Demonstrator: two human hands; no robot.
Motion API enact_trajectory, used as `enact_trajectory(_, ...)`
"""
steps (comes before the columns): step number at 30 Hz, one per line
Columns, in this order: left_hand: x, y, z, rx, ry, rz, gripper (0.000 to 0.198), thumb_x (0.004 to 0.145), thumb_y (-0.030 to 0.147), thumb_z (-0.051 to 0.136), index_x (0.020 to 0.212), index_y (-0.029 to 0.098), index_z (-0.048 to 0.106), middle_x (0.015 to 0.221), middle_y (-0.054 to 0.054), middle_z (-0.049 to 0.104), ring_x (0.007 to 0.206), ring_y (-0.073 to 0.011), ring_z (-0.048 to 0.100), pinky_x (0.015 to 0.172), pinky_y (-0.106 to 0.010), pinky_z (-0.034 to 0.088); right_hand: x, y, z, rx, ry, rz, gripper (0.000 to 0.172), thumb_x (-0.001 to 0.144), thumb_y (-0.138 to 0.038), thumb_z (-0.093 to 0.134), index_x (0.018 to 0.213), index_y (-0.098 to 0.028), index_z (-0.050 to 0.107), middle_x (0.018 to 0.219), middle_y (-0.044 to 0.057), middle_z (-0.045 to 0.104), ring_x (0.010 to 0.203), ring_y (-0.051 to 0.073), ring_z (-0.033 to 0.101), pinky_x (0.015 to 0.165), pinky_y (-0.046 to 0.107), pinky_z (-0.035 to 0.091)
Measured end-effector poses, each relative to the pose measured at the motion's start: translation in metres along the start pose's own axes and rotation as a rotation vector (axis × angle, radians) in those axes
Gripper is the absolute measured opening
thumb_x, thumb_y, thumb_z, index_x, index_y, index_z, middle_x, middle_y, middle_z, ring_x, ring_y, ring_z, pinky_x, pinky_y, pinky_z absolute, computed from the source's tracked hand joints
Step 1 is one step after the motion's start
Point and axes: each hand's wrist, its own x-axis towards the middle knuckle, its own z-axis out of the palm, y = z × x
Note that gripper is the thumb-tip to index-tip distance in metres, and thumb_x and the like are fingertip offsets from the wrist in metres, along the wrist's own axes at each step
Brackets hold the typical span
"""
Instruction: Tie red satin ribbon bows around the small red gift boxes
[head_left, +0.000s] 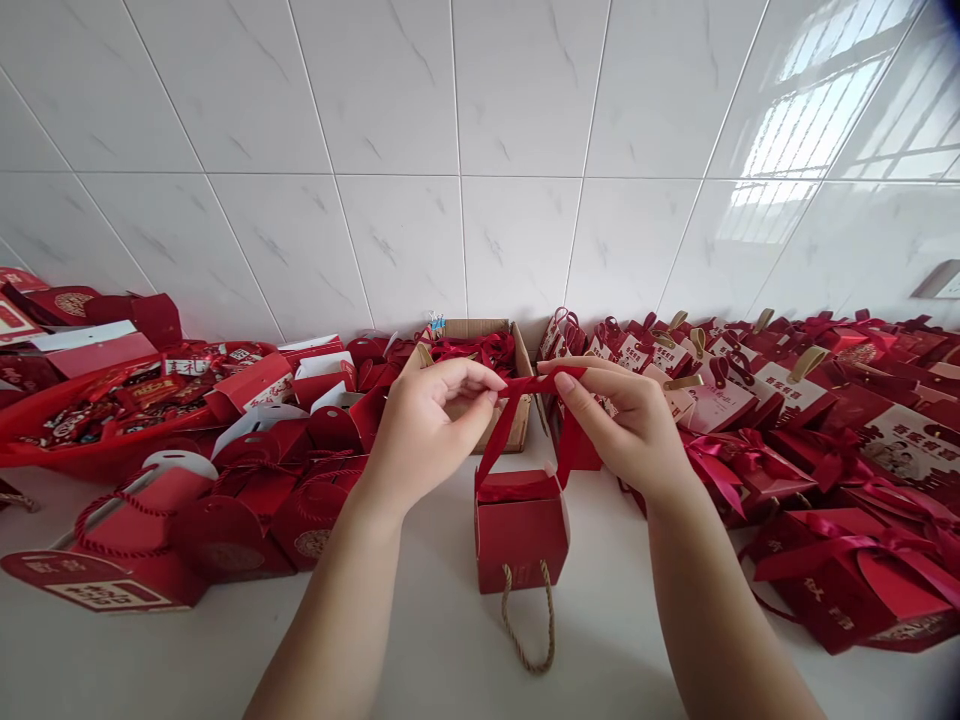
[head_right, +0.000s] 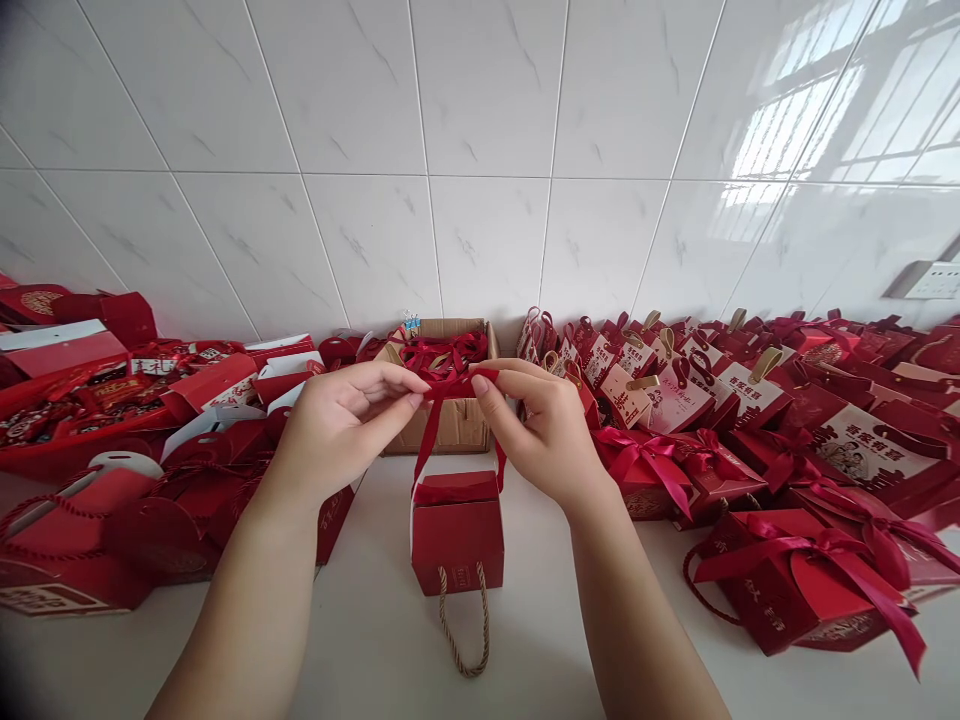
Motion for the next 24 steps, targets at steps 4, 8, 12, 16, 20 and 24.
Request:
enact_trajectory(4, 0.0, 0.002, -0.002, -0.005, 0.086, 0.02, 0.007, 0.079, 0.02, 0.058, 0.086, 0.018, 0.059, 0.082, -0.003, 0.066, 0.08, -0.0144, 0.063, 0.071, -0.023, 0.05, 0.0, 0.002, 0.001, 0.015, 0.067, 0.014, 0.036, 0.089, -0.03, 0.05, 0.056, -0.019, 0.044, 0.079, 0.005, 0.062, 0.07, 0.015, 0.054, 0.064, 0.028, 0.04)
enact_trajectory(8, -0.001, 0.003, -0.004, 0.026, 0.115, 0.03, 0.01, 0.079, 0.021, 0.058, 0.089, 0.018, 0.058, 0.082, -0.003, 0.066, 0.079, -0.0147, 0.063, 0.067, -0.023, 0.049, 0.0, 0.004, 0.0, 0.003, 0.091, 0.04, 0.039, 0.088, -0.031, 0.05, 0.054, -0.019, 0.037, 0.063, 0.001, 0.049, 0.06, 0.012, 0.043, 0.057, 0.026, 0.033)
enact_trajectory(12, 0.0, 0.003, -0.006, 0.043, 0.131, 0.034, 0.011, 0.079, 0.02, 0.057, 0.09, 0.018, 0.058, 0.078, -0.001, 0.066, 0.077, -0.0142, 0.063, 0.065, -0.022, 0.048, 0.001, 0.005, -0.002, -0.038, 0.087, 0.049, 0.037, 0.088, -0.028, 0.05, 0.054, -0.018, 0.039, 0.059, -0.001, 0.041, 0.056, 0.01, 0.036, 0.054, 0.026, 0.028)
enact_trajectory(16, 0.0, 0.003, -0.008, 0.056, 0.131, 0.038, 0.012, 0.079, 0.019, 0.057, 0.09, 0.019, 0.059, 0.08, -0.001, 0.067, 0.079, -0.0139, 0.062, 0.065, -0.022, 0.047, 0.001, 0.007, -0.004, -0.116, 0.098, 0.075, 0.041, 0.086, -0.027, 0.05, 0.051, -0.018, 0.031, 0.054, -0.003, 0.032, 0.053, 0.01, 0.03, 0.051, 0.026, 0.025)
enact_trajectory(20, 0.0, 0.004, -0.014, 0.096, 0.141, 0.015, 0.012, 0.077, 0.019, 0.057, 0.089, 0.019, 0.06, 0.078, -0.001, 0.068, 0.075, -0.014, 0.062, 0.062, -0.022, 0.046, 0.001, 0.01, -0.009, -0.197, 0.084, 0.119, 0.041, 0.085, -0.027, 0.05, 0.05, -0.019, 0.03, 0.052, -0.004, 0.029, 0.051, 0.009, 0.028, 0.049, 0.026, 0.024)
enact_trajectory(24, 0.0, 0.003, -0.019, 0.128, 0.168, -0.019, 0.013, 0.074, 0.018, 0.056, 0.086, 0.02, 0.061, 0.076, 0.0, 0.067, 0.067, -0.0128, 0.058, 0.054, -0.021, 0.041, 0.001, 0.011, -0.017, -0.238, 0.026, 0.168, 0.037, 0.083, -0.028, 0.05, 0.05, -0.018, 0.036, 0.05, -0.004, 0.03, 0.05, 0.009, 0.029, 0.047, 0.025, 0.025)
